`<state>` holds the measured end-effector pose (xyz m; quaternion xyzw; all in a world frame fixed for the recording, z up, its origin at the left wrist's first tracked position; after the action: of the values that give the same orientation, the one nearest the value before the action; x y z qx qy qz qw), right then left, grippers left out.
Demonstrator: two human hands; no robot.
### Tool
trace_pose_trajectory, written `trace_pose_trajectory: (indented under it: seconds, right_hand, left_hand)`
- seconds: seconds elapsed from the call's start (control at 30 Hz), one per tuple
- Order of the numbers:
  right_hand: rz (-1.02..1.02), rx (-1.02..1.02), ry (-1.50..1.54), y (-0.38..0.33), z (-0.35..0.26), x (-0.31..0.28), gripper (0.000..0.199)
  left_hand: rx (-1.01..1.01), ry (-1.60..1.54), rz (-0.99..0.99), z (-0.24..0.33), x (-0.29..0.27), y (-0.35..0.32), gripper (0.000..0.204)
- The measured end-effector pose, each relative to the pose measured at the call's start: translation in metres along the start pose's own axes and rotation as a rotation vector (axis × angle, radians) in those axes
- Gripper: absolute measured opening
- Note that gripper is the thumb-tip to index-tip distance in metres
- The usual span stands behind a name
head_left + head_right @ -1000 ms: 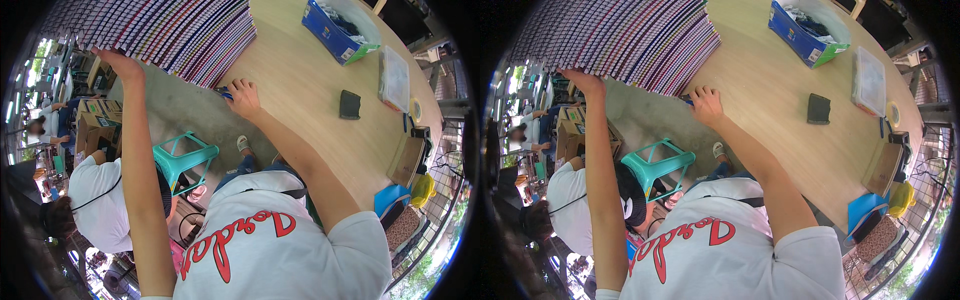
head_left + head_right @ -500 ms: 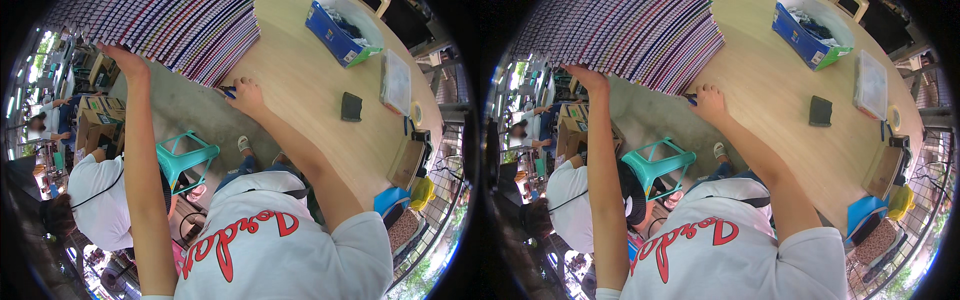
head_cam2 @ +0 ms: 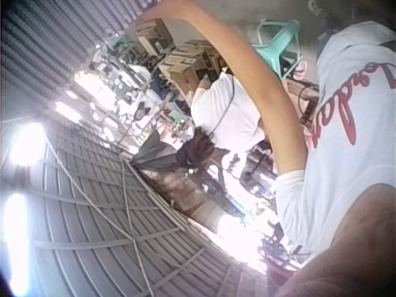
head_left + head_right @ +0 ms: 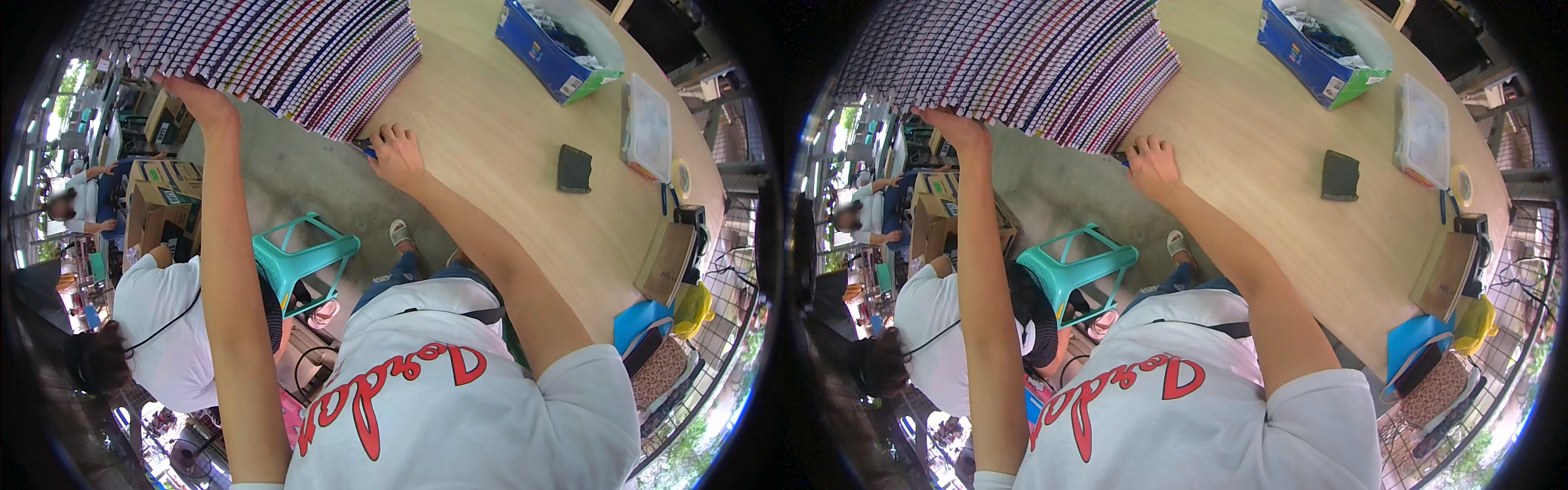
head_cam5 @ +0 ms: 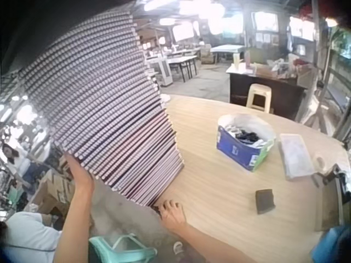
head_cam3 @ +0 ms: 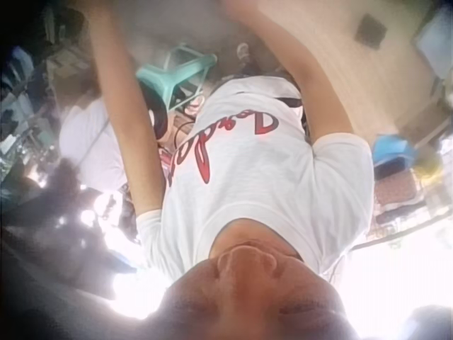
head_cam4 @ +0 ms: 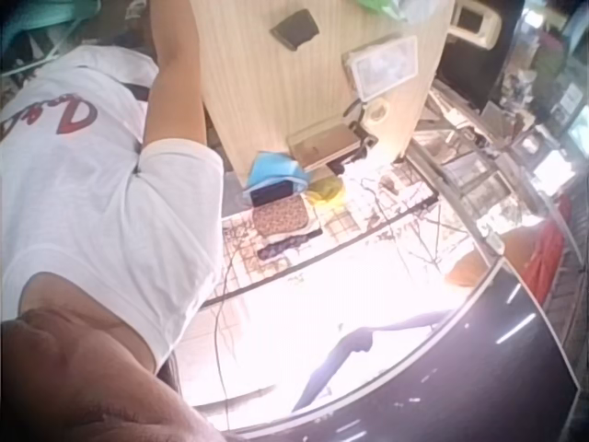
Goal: The person uses a pair of pliers to bend the metal ends of spiral notebook coils on a large stack of notebooks.
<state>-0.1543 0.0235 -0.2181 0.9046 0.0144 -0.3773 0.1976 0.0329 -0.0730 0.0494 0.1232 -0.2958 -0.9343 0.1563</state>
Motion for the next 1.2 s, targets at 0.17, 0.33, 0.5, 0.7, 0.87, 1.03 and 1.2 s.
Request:
trace_pose_trajectory:
  seconds: [0.17,0.33,0.5,0.7,0.87,1.03,1.2]
  right_hand:
    - [-0.149,0.071,0.070,0.018,0.011,0.013,0.025]
    - [-0.524,0.539,0.384,0.063,0.045,0.014,0.033]
    - [-0.420,0.231,0.229,0.064,0.054,0.003,0.032]
    - [0.109,0.252,0.080,-0.072,0.051,-0.091,0.045]
    - [0.194,0.408,-0.043,-0.148,0.088,-0.151,0.054]
    - [0.238,0.410,-0.124,-0.139,0.058,-0.158,0.067]
    - [0.273,0.671,0.573,-0.070,0.012,-0.111,0.069]
  left_hand:
    - [-0.005,0.023,-0.049,0.006,0.001,-0.003,0.078]
    - [-0.089,-0.005,-0.044,0.003,0.004,-0.006,0.081]
    - [-0.016,0.003,0.025,0.021,0.022,0.001,0.070]
    - [-0.138,-0.025,0.074,0.003,-0.008,-0.010,0.076]
    - [-0.101,0.026,0.000,-0.005,-0.023,0.002,0.088]
    - [-0.312,-0.032,0.078,-0.076,-0.102,0.030,0.097]
    - [-0.674,-0.003,-0.167,-0.216,-0.109,0.033,0.096]
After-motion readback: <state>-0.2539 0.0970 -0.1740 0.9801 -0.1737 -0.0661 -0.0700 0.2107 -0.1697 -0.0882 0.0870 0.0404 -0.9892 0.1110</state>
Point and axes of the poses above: each hand's wrist, its own y-axis towards the middle knuckle, its own x-axis out of the palm, z = x × y, the point moved 9 cm from there along y, towards the middle knuckle, and after that the axes turned 15 degrees about y, right-handed, at the moved point
